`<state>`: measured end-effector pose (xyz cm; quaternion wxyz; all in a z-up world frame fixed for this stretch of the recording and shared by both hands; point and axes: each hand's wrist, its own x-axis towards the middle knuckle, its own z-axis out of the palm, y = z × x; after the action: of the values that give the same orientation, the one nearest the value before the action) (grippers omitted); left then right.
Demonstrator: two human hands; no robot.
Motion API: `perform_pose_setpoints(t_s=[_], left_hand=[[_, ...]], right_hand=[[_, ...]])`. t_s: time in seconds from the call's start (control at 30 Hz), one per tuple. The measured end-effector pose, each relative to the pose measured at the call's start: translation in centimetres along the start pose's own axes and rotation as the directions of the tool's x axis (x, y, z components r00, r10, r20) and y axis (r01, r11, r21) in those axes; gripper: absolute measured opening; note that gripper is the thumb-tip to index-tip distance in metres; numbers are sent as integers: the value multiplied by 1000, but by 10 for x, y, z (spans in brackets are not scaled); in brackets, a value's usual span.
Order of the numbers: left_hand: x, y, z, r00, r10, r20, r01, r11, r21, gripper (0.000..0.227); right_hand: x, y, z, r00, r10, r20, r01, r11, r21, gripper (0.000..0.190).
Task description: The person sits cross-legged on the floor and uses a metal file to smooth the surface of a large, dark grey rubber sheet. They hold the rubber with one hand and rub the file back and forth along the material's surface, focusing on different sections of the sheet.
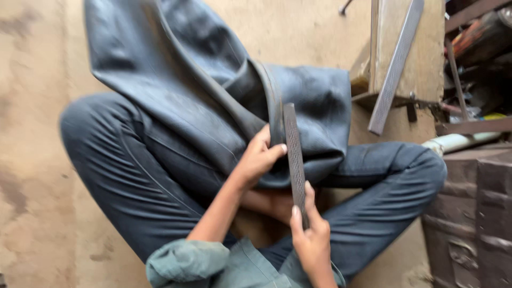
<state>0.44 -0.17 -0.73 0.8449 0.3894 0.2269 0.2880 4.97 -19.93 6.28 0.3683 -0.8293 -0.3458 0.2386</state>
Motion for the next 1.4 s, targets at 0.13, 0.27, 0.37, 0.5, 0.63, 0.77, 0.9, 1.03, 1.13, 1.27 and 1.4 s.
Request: perform_pose_setpoints(t_s=[0.13,0.27,0.37,0.5,0.63,0.77,0.9,1.03,1.13,1.27,1.4], left_hand=[[1,13,0,1000,12,11,-12,1000,5,45],[1,16,3,1000,-3,31,4,1000,-28,38],[-1,17,0,998,-61,-4,61,995,-75,33],[1,13,-5,998,-56,25,58,993,-103,31],[1,9,-11,998,9,58,1,985,-171,29],[0,12,-10,998,12,54,-1,982,-190,26],[-7,14,-4,997,-13,81,30,978,-209,29],[-6,11,-4,1000,12,25,-7,982,-189,26],[-3,3,-8,1000,-3,-17,0,987,-159,23],[3,-4,-10,998,-29,-63,21,992,-127,21],[1,-5,-4,999,11,-33,-16,989,-148,23]], right_hand=[[73,-15,8,977,-212,23,206,966,158,58],[85,-29,-13,972,156,173,-217,877,428,58],[40,-21,-26,980,170,107,-196,925,327,58],[-35,9,-28,948,319,25,-319,944,82,65],[-33,17,-10,993,-120,20,119,992,39,60],[43,-12,13,873,-488,19,483,857,-178,58],[85,-46,9,988,100,121,-138,920,366,61],[50,-40,-7,989,145,34,-148,940,308,58],[-8,-13,-17,995,90,-33,-85,988,129,59],[-49,19,-14,999,32,7,-33,999,30,63],[-6,12,10,959,-282,6,282,957,-63,55]])
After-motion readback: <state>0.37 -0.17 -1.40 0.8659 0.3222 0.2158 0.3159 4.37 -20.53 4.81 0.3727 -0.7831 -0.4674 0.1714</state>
